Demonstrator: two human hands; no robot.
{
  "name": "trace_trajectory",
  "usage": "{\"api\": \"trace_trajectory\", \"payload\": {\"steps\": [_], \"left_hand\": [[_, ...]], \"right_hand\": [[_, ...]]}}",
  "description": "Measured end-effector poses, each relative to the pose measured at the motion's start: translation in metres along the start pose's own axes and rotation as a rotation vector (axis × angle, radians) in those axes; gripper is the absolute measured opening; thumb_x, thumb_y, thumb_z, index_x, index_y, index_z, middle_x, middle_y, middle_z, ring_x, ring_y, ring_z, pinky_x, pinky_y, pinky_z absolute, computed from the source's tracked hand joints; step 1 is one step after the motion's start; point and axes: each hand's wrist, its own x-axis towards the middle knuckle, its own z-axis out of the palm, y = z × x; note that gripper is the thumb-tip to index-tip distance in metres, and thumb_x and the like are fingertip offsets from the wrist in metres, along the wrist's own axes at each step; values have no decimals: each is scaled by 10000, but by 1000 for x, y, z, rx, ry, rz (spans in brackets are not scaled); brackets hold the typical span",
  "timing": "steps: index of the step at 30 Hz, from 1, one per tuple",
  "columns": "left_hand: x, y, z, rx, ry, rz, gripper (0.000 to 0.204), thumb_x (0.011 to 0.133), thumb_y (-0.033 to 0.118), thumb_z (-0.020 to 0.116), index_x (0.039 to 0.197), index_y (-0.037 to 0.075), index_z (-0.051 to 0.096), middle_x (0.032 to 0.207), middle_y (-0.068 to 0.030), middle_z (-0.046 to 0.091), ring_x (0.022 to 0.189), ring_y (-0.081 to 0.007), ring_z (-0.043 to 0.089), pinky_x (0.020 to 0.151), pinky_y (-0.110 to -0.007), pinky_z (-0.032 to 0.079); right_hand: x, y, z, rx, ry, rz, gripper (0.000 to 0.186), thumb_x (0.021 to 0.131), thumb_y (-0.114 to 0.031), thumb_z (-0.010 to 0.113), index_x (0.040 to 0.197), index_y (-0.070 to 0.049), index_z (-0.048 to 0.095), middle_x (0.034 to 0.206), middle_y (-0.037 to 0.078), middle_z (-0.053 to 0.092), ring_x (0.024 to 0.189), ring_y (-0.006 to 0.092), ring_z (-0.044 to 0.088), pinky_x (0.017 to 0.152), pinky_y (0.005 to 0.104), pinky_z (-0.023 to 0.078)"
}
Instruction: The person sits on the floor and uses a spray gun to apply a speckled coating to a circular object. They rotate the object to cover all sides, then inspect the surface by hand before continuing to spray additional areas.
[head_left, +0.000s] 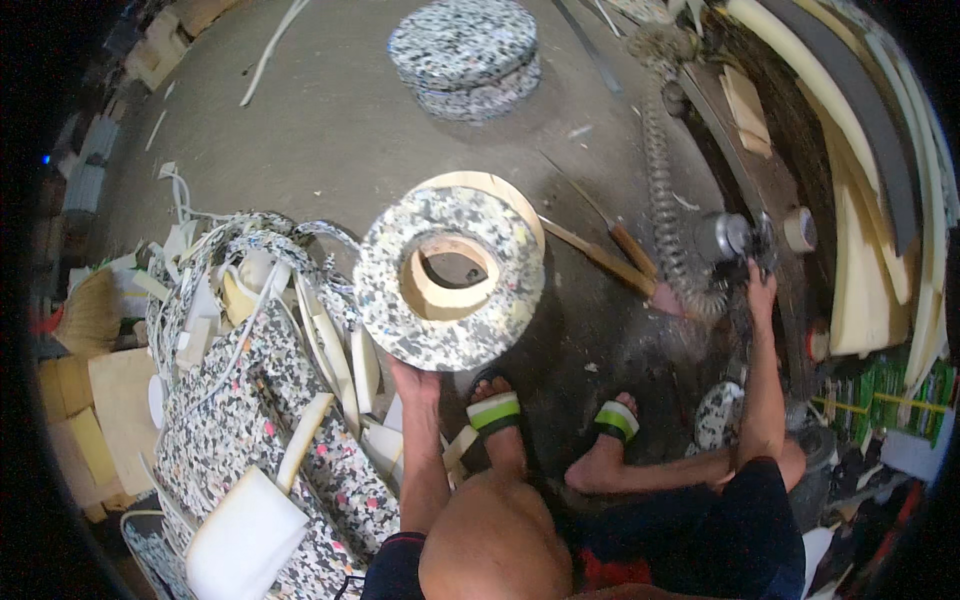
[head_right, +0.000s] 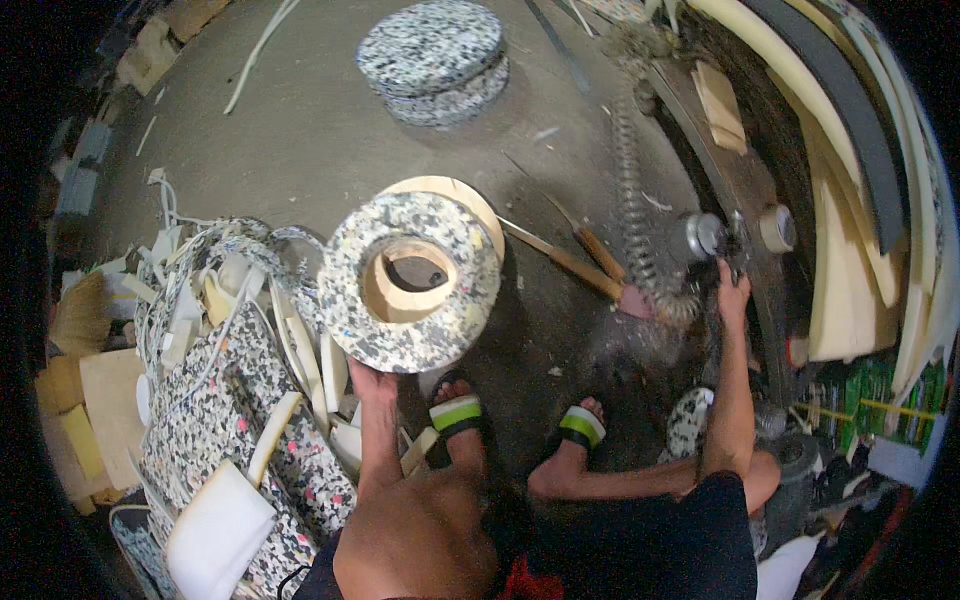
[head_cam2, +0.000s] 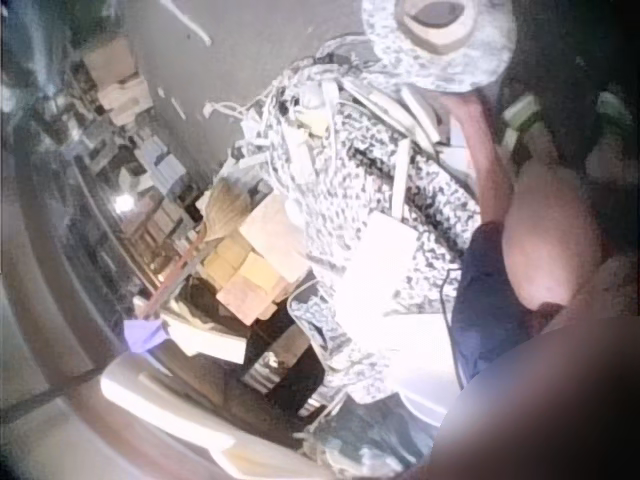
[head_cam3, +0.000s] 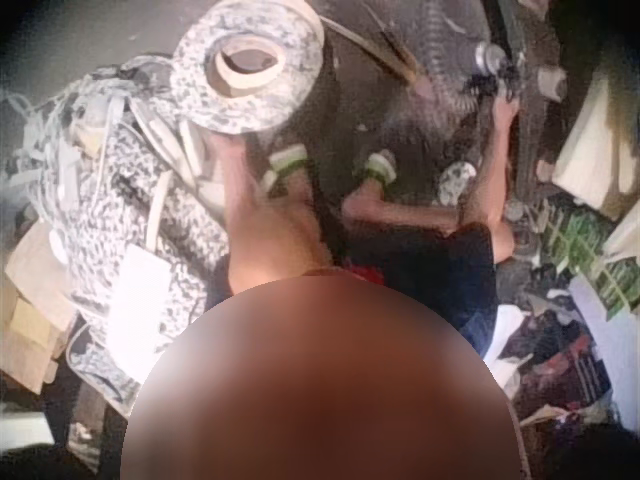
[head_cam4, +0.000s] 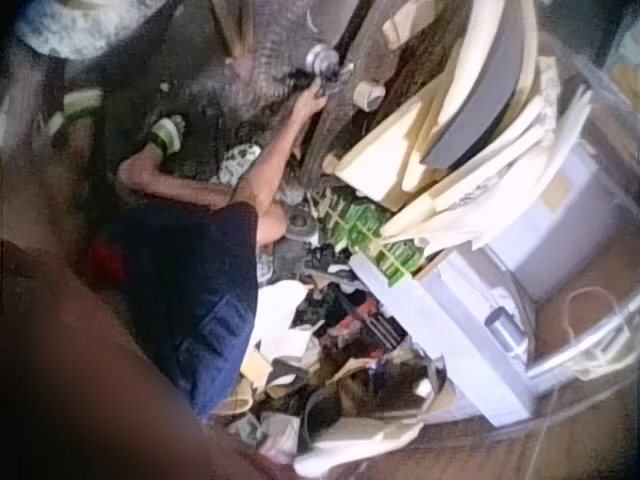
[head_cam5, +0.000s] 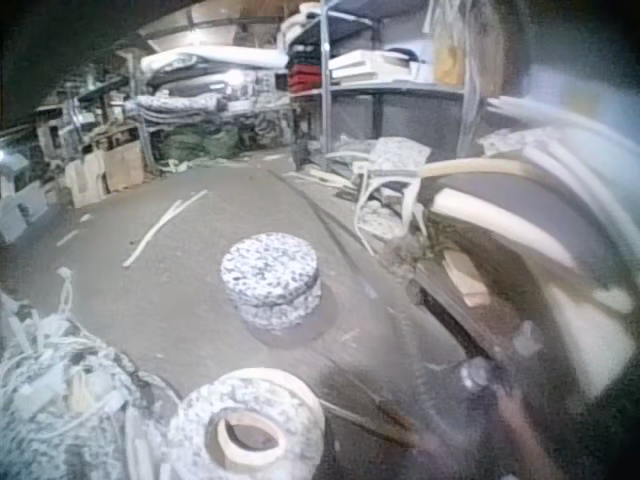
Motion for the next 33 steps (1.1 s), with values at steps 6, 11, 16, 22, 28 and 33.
{"api": "trace_trajectory", "payload": {"steps": [6,11,16,22,28,33], "left_hand": [[30,22,-48,396,94,-107,414,1049,360,426,1330,76,534,1280,-117,608,1111,-271,631,756,-452,609],[59,28,-74,503,35,-300,385,1018,288,485,1262,2,569,1170,-140,638,1025,-261,645,808,-424,605],[44,25,-55,733,66,-271,377,1011,273,501,1255,-5,576,1170,-142,642,1014,-260,650,807,-417,606],[21,27,-25,876,-9,-208,368,1003,254,519,1246,-14,584,1169,-145,646,1001,-258,657,806,-407,607],[2,43,4,984,-77,-89,359,994,236,538,1237,-22,593,1168,-147,651,987,-257,664,805,-398,608],[-19,69,24,1015,-106,63,352,987,221,553,1230,-30,600,1168,-150,654,976,-255,669,804,-390,609]], "right_hand": [[0,-13,8,-130,8,173,686,841,-458,761,1308,16,597,1287,196,642,1203,320,600,1027,382,437],[-44,-59,-65,-236,-225,247,714,812,-479,786,1294,18,614,1189,183,670,973,222,664,803,363,541],[-123,-131,-222,-73,-57,292,209,954,-205,618,962,-3,672,938,113,706,818,209,692,684,341,554],[-268,-73,-312,-166,140,312,449,966,-412,640,1239,-55,649,1101,101,698,883,195,707,755,347,588],[-445,41,-238,-362,-184,621,302,916,-361,678,1034,-90,741,1000,170,734,940,288,695,864,410,539],[-524,76,-210,-568,-288,719,429,891,-384,684,1190,-77,681,1061,210,711,1025,352,675,923,440,517]]}}
